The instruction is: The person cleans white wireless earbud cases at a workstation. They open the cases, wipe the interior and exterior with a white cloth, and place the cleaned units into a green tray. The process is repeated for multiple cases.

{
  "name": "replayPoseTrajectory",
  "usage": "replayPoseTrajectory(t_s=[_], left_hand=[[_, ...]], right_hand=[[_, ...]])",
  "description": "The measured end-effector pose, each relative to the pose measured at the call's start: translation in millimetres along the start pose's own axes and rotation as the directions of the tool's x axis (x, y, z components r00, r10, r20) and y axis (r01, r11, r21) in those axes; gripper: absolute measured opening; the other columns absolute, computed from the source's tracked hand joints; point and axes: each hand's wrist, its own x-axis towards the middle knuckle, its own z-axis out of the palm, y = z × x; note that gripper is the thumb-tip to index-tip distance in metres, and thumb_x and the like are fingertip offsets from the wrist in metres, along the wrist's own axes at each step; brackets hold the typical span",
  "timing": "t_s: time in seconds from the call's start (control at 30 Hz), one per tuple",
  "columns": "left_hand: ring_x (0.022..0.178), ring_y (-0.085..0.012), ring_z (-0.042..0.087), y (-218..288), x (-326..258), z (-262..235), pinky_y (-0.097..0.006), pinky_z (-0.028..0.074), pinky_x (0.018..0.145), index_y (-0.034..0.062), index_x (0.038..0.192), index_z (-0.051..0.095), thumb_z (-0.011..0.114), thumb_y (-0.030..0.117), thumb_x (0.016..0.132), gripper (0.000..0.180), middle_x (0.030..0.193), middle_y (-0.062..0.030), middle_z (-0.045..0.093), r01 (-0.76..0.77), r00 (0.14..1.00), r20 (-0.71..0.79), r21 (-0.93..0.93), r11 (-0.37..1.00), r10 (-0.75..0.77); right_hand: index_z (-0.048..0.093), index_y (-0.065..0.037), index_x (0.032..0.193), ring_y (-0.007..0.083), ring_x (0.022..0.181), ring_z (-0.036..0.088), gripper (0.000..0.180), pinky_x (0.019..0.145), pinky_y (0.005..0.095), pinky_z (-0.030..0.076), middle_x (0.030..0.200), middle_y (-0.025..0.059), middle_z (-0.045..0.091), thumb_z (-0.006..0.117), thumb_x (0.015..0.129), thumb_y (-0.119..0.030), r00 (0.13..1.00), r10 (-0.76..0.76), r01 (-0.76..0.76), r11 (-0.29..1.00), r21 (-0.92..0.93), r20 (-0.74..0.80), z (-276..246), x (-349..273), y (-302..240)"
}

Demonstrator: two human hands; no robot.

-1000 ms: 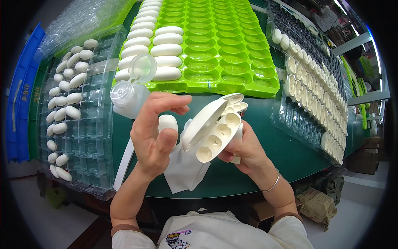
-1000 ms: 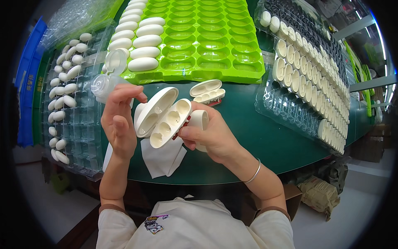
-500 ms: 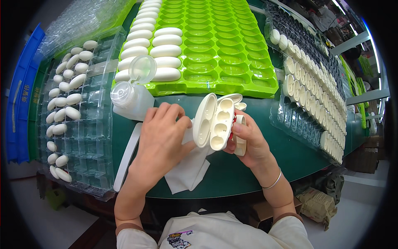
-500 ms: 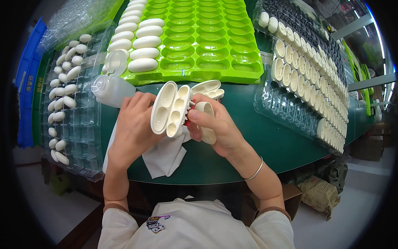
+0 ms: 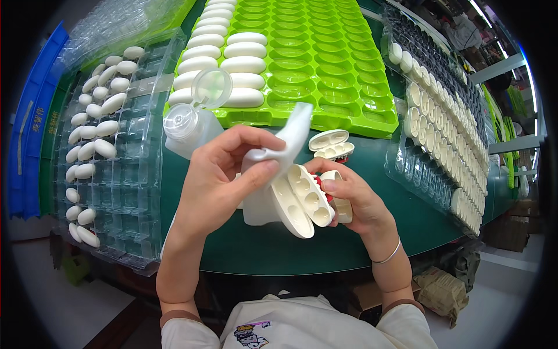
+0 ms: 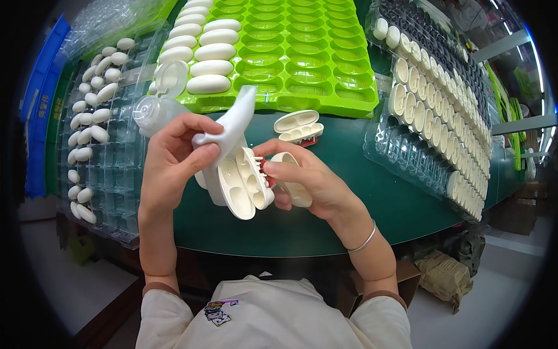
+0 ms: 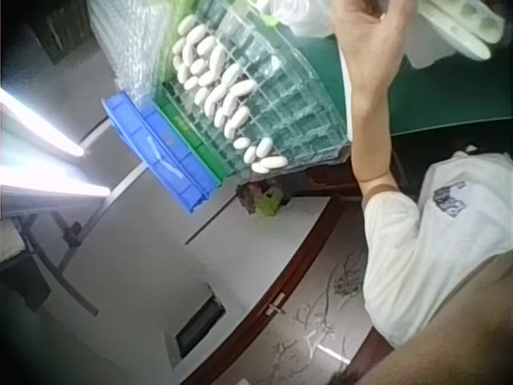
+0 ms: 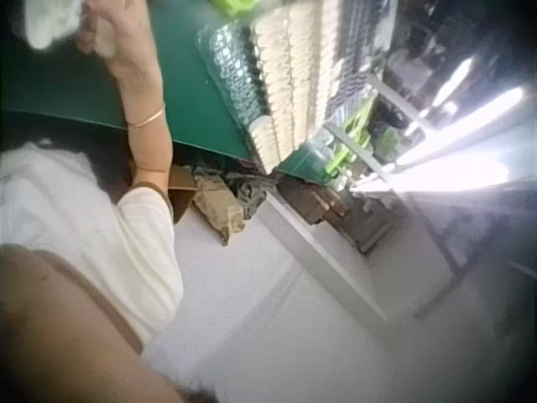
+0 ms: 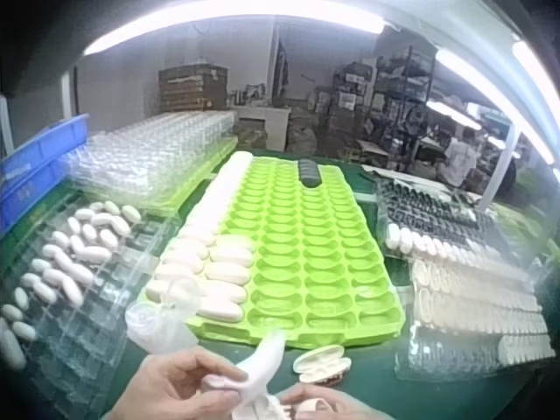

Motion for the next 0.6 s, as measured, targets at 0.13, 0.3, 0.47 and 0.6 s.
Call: replayPoseTrajectory(t_s=[0.13,0.3,0.47,0.6], left_hand=[[0.085,-0.0085,0.054,-2.2,0.5,0.3,-0.023,0.043,0.079,-0.0003,0.092,0.052,0.063,-0.002,0.071,0.023,0.089,-0.0036,0.056,0.014,0.997,0.071,0.076,0.997,-0.02],[0.08,-0.0093,0.056,-1.8,1.0,1.2,-0.022,0.044,0.071,0.0009,0.09,0.049,0.06,-0.004,0.071,0.022,0.085,-0.0042,0.055,0.073,0.996,0.042,0.096,0.993,-0.077],[0.08,-0.0123,0.058,-7.1,0.0,6.3,-0.026,0.044,0.073,0.0007,0.09,0.051,0.054,-0.004,0.071,0.02,0.084,-0.0058,0.058,-0.02,1.0,0.009,0.239,0.971,0.018],[0.08,-0.0148,0.056,-11.4,1.3,6.6,-0.028,0.04,0.069,0.0082,0.099,0.054,0.059,0.002,0.067,0.033,0.091,-0.0022,0.061,-0.489,0.869,0.311,0.652,0.579,0.384]], right_hand=[[0.05,-0.002,0.102,0.0084,0.048,0.048,0.031,0.04,0.0203,0.036,0.071,0.0035,0.052,0.057,0.08,-0.023,1.0,-0.004,0.004,1.0,-0.025,0.015,-0.5,-0.2,2.8],[0.05,-0.003,0.1,0.0089,0.048,0.049,0.029,0.039,0.0203,0.037,0.071,0.0035,0.052,0.056,0.08,-0.023,0.997,-0.02,0.018,0.999,-0.033,-0.069,-0.1,1.1,2.7],[0.051,-0.004,0.099,0.0089,0.049,0.049,0.027,0.038,0.0201,0.037,0.071,0.0034,0.052,0.053,0.081,-0.024,0.993,-0.048,0.05,0.999,0.014,-0.11,-5.4,0.9,3.6],[0.05,-0.002,0.103,0.0074,0.052,0.052,0.031,0.035,0.0175,0.037,0.075,0.0043,0.056,0.048,0.082,-0.025,0.978,-0.028,0.059,0.988,0.144,-0.205,-5.4,-1.8,-0.3]])
